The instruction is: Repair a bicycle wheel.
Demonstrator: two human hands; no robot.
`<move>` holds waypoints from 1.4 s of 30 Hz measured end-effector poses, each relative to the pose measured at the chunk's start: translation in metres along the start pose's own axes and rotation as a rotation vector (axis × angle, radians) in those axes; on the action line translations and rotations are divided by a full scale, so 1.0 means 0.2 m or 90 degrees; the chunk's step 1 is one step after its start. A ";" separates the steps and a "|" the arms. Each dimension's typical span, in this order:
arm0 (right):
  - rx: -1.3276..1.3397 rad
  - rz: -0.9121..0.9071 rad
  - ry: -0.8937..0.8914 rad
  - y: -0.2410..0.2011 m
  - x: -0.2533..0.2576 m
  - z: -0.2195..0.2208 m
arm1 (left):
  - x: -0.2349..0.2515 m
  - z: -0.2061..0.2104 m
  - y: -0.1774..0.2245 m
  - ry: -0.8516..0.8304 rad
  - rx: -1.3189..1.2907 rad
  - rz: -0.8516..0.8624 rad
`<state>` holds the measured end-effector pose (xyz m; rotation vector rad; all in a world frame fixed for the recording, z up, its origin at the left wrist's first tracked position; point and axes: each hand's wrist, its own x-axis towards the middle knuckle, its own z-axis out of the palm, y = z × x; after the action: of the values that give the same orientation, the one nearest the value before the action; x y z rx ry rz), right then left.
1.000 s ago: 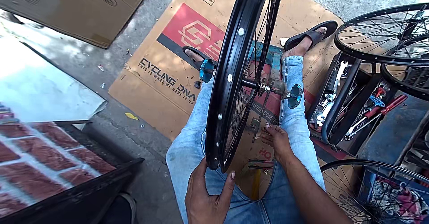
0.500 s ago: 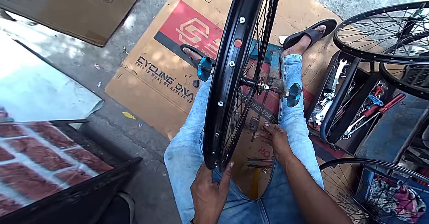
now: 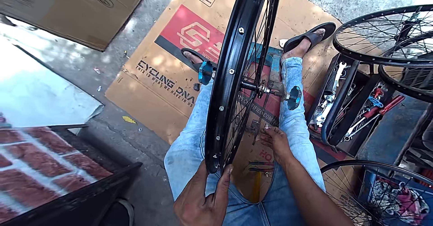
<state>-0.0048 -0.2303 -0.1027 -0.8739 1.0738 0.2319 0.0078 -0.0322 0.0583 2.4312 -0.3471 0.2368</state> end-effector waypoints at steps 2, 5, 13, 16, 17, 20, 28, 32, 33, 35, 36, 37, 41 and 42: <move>0.005 -0.001 0.002 -0.01 0.00 -0.01 | 0.00 -0.01 0.00 -0.010 -0.010 -0.003; 0.003 0.003 0.004 -0.01 -0.02 -0.01 | 0.02 -0.01 0.00 -0.013 -0.033 -0.009; 0.013 -0.025 0.003 -0.01 -0.02 -0.01 | 0.07 -0.03 0.02 -0.021 -0.050 0.005; -0.003 -0.063 -0.009 -0.02 -0.07 -0.03 | 0.20 -0.06 0.07 -0.016 -0.047 0.035; -0.005 -0.070 -0.012 -0.01 -0.08 -0.04 | 0.26 -0.07 0.11 -0.018 -0.052 0.042; 0.000 -0.076 -0.011 0.00 -0.12 -0.06 | 0.47 -0.13 0.23 -0.059 -0.120 0.051; -0.111 -0.186 -0.018 0.01 -0.08 -0.06 | 0.23 -0.18 0.06 -0.123 -0.185 -0.070; -0.203 -0.289 -0.039 -0.05 -0.11 -0.03 | -0.14 -0.02 -0.13 -0.271 -0.090 -0.293; -0.214 -0.312 -0.048 -0.06 -0.13 -0.02 | -0.19 0.03 -0.17 -0.292 -0.072 -0.318; -0.250 -0.374 -0.070 -0.06 -0.15 -0.01 | -0.25 0.11 -0.22 -0.257 -0.007 -0.289; -0.283 -0.427 -0.081 -0.06 -0.16 0.00 | -0.25 0.12 -0.22 -0.217 0.039 -0.243; -0.322 -0.489 -0.091 -0.06 -0.15 0.00 | -0.23 0.11 -0.22 -0.181 0.085 -0.188; -0.489 -0.751 -0.133 -0.12 -0.17 0.04 | -0.10 -0.01 -0.13 -0.072 0.145 -0.010; -0.510 -0.814 -0.148 -0.14 -0.16 0.06 | -0.04 -0.03 -0.08 -0.041 0.131 0.008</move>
<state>0.0034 -0.2322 -0.0589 -2.0191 0.0124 -0.3439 0.0042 -0.0144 0.0507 2.6447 -0.3829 0.2092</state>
